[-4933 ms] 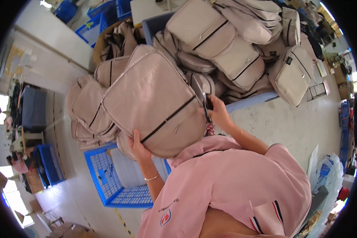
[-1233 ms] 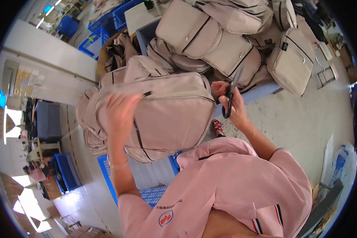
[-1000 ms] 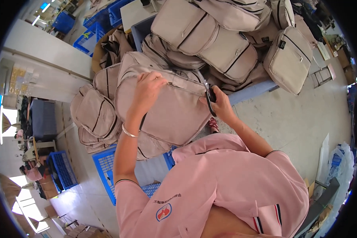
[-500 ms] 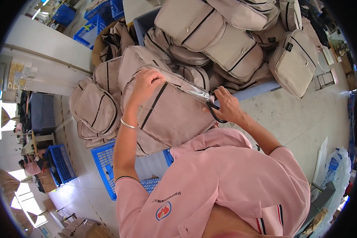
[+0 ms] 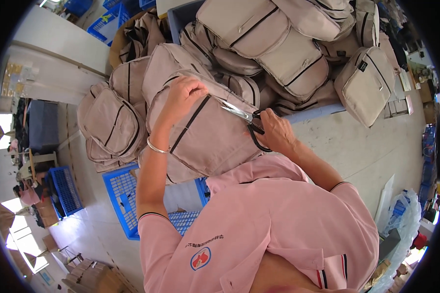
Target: Trim excess material or threads from tan bags using scissors.
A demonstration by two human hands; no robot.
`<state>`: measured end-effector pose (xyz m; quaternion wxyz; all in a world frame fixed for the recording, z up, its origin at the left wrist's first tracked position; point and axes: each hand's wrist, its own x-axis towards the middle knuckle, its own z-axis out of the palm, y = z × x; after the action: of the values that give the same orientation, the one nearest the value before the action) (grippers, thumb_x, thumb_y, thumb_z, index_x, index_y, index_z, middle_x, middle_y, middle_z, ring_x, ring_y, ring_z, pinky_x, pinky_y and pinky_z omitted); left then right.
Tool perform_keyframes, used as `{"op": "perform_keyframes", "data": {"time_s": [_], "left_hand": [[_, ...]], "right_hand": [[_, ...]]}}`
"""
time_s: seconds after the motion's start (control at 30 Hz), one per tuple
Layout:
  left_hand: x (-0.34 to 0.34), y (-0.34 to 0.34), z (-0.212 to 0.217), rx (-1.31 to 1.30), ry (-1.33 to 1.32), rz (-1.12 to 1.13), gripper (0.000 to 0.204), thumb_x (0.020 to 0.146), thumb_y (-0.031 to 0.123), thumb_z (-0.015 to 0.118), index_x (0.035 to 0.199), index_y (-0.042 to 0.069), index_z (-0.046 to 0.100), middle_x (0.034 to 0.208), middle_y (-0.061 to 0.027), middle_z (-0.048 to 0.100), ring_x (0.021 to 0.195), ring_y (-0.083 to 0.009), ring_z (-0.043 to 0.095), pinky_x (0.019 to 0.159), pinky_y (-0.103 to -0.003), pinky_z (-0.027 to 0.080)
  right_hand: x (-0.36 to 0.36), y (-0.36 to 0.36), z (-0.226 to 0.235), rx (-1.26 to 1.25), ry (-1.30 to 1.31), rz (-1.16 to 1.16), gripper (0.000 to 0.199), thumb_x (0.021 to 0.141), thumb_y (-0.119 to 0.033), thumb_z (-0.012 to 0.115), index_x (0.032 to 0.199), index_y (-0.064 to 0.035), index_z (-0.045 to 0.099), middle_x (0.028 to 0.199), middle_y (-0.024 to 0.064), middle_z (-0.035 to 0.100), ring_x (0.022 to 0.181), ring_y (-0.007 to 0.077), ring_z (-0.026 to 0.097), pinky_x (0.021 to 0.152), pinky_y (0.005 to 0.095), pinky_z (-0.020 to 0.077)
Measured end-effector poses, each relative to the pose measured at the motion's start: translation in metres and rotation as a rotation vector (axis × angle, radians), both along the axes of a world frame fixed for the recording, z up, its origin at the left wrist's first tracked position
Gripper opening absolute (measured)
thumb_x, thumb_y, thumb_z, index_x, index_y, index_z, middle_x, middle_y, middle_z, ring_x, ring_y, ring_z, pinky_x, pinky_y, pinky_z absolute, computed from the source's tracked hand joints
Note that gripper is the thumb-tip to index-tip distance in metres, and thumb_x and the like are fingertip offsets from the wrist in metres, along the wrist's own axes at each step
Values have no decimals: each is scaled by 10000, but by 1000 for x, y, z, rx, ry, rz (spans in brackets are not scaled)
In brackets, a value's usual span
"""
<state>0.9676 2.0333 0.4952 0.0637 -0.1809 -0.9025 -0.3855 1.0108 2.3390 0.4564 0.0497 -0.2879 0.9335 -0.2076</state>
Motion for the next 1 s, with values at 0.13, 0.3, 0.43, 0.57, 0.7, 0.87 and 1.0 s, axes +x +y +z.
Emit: {"op": "perform_keyframes", "data": {"time_s": [0.13, 0.3, 0.43, 0.57, 0.7, 0.87, 1.0], "left_hand": [[-2, -1, -4, 49, -28, -9, 140, 861, 155, 669, 810, 25, 654, 762, -63, 608, 808, -252, 548, 847, -368, 414], [-2, -4, -7, 28, -26, -46, 153, 887, 161, 655, 833, 19, 656, 797, -38, 617, 799, -195, 523, 817, -324, 421], [-4, -6, -9, 12, -11, -59, 144, 881, 155, 660, 831, 20, 655, 793, -46, 620, 798, -202, 524, 814, -326, 422], [-7, -5, -12, 9, -1, -54, 136, 877, 150, 665, 834, 21, 655, 794, -50, 627, 809, -210, 531, 817, -329, 424], [-9, -2, -12, 19, -10, -62, 126, 878, 142, 663, 843, 21, 654, 801, -47, 632, 825, -213, 537, 826, -332, 430], [-10, -3, -12, 43, -30, -64, 133, 880, 146, 667, 850, 18, 655, 810, -49, 634, 832, -213, 540, 827, -333, 436], [-12, -2, -12, 33, -29, -98, 135, 874, 145, 677, 853, 14, 654, 811, -54, 634, 836, -208, 542, 820, -330, 439]], "right_hand": [[6, -1, -8, -41, -11, -24, 450, 803, -339, 750, 933, 4, 491, 923, 187, 549, 776, 409, 606, 633, 488, 502], [8, -2, -21, 22, -31, -42, 488, 802, -387, 746, 938, 18, 509, 916, 196, 566, 794, 374, 638, 629, 452, 527], [7, -4, -10, -47, 0, -80, 535, 799, -442, 741, 941, 26, 522, 944, 199, 561, 839, 374, 636, 664, 455, 527], [-1, -5, -2, -6, 85, -37, 554, 798, -463, 733, 954, 27, 529, 960, 193, 561, 863, 372, 634, 682, 454, 526], [-6, -18, 0, 36, 87, -34, 553, 794, -459, 734, 954, 25, 521, 949, 183, 568, 830, 368, 639, 680, 439, 534], [0, -17, -17, 18, 69, -13, 530, 805, -434, 731, 950, 24, 507, 926, 184, 574, 777, 366, 644, 649, 427, 542], [3, -18, -23, -16, 96, -56, 518, 816, -438, 726, 927, 12, 494, 875, 188, 586, 703, 372, 646, 580, 442, 533]]}}
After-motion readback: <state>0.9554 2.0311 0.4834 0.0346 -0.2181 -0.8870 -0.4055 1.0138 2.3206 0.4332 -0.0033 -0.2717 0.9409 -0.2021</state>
